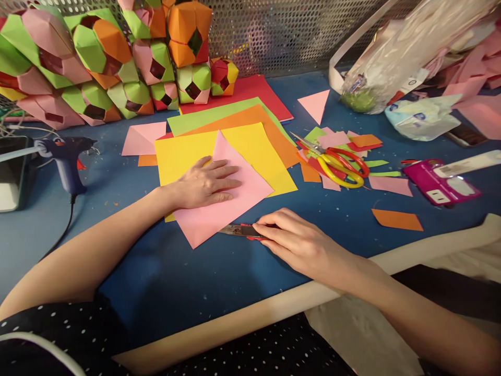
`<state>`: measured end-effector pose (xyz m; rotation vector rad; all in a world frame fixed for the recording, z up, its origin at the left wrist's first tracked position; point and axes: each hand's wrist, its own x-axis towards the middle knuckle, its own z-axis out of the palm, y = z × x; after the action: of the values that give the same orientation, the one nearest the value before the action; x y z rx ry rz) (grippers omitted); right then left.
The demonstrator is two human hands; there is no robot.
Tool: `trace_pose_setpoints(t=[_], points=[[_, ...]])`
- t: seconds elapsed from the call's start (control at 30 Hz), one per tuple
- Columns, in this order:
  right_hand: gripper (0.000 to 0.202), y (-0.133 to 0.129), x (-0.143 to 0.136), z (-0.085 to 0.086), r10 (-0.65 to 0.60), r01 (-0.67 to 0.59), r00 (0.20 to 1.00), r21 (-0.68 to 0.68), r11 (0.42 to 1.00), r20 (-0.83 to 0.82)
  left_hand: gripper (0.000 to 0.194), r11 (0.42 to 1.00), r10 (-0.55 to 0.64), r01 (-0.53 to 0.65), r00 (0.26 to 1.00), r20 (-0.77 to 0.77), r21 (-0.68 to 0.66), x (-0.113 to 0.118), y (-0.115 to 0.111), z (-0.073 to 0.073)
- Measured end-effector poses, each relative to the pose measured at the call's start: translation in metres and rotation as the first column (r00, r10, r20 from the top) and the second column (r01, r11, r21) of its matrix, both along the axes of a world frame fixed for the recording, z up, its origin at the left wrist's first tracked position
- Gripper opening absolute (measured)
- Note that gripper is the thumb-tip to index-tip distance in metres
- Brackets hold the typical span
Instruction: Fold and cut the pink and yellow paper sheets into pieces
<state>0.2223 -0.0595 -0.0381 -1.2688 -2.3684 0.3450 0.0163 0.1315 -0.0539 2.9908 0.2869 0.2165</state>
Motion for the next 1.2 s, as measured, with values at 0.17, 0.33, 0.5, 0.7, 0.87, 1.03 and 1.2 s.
trace_pose_setpoints(t=[0.17, 0.33, 0.5, 0.7, 0.87, 1.03, 1.2], points=[[0.028, 0.000, -0.003, 0.002, -0.018, 0.018, 1.000, -0.020, 1.000, -0.004, 0.041, 1.000, -0.006, 0.006, 1.000, -0.008, -0.003, 0.001, 0.000, 0.000], [0.028, 0.000, -0.005, 0.005, -0.005, 0.005, 1.000, -0.035, 0.999, 0.006, 0.040, 1.000, -0.003, 0.003, 1.000, -0.007, -0.005, 0.000, 0.001, 0.000], [0.027, -0.001, -0.007, 0.004, 0.006, -0.006, 1.000, -0.023, 1.000, 0.011, 0.041, 1.000, -0.012, 0.012, 1.000, 0.009, -0.011, 0.000, 0.001, -0.001], [0.027, -0.002, -0.007, 0.004, 0.013, -0.013, 1.000, -0.036, 0.999, 0.008, 0.042, 1.000, -0.013, 0.013, 1.000, -0.015, 0.022, 0.000, 0.001, -0.001], [0.026, -0.003, -0.008, 0.002, 0.012, -0.012, 1.000, -0.049, 0.999, 0.003, 0.042, 1.000, -0.015, 0.015, 1.000, -0.003, 0.025, 0.000, 0.002, -0.002], [0.026, -0.005, -0.010, 0.003, 0.014, -0.013, 1.000, -0.050, 0.999, 0.014, 0.042, 0.999, -0.022, 0.021, 1.000, 0.017, 0.044, 0.000, 0.002, -0.003], [0.025, -0.006, -0.011, 0.004, 0.029, -0.028, 0.999, -0.064, 0.998, 0.029, 0.042, 0.998, -0.037, 0.035, 0.999, 0.034, 0.060, 0.000, 0.002, -0.003]])
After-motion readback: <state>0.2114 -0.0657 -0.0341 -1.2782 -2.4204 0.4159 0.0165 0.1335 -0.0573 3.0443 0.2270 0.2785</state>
